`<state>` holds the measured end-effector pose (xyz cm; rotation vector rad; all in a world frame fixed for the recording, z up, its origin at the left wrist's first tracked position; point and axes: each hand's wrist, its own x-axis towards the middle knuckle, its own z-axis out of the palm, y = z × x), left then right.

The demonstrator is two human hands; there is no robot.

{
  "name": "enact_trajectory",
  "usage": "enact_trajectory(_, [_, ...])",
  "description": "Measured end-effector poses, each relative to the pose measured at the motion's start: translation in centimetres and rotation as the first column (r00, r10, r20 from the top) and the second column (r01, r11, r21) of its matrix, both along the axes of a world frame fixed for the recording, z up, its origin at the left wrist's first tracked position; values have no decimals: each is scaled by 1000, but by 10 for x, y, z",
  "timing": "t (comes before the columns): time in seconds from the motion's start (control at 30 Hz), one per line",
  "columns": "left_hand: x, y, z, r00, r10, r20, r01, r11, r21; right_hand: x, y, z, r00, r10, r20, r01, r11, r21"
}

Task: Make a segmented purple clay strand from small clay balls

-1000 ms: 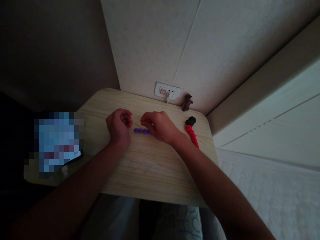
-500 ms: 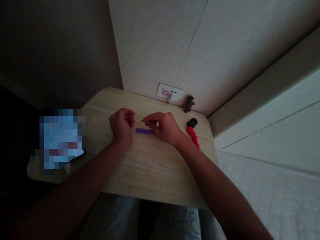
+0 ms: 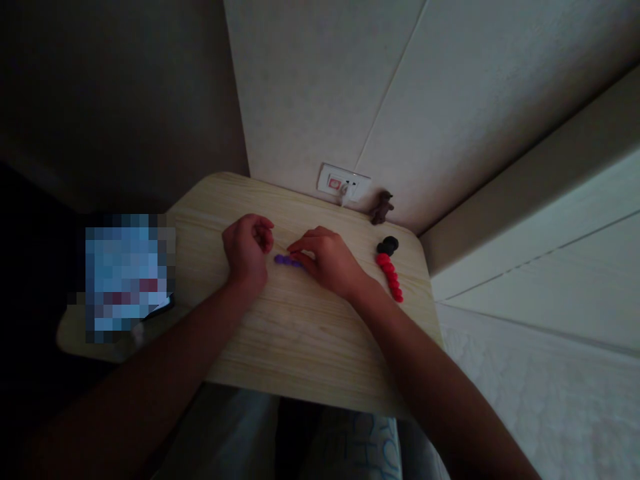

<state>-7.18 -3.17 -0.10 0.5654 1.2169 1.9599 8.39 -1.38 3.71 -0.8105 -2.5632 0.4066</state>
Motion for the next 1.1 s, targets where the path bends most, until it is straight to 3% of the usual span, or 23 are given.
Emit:
enact_trajectory(0.27, [0,0,0,1000,1,-7,-1,1000,15,0,-2,-3,995,-71,75,74,997,-32])
enact_trajectory(0.73, [0,1,-1,1000,-4,-28,5,1000,15,-3,0,-6,998,6,69,-4,1000,-25])
enact_trajectory(0.93, [0,0,-2,999,-12,-36,12,1000,12,-6,-2,-1,990,-114,84,121,989,-81])
enact_trajectory(1.1, [0,0,-2,999,-8,-36,8,1000,4,-6,0,4,985,-129,115,141,985,-102])
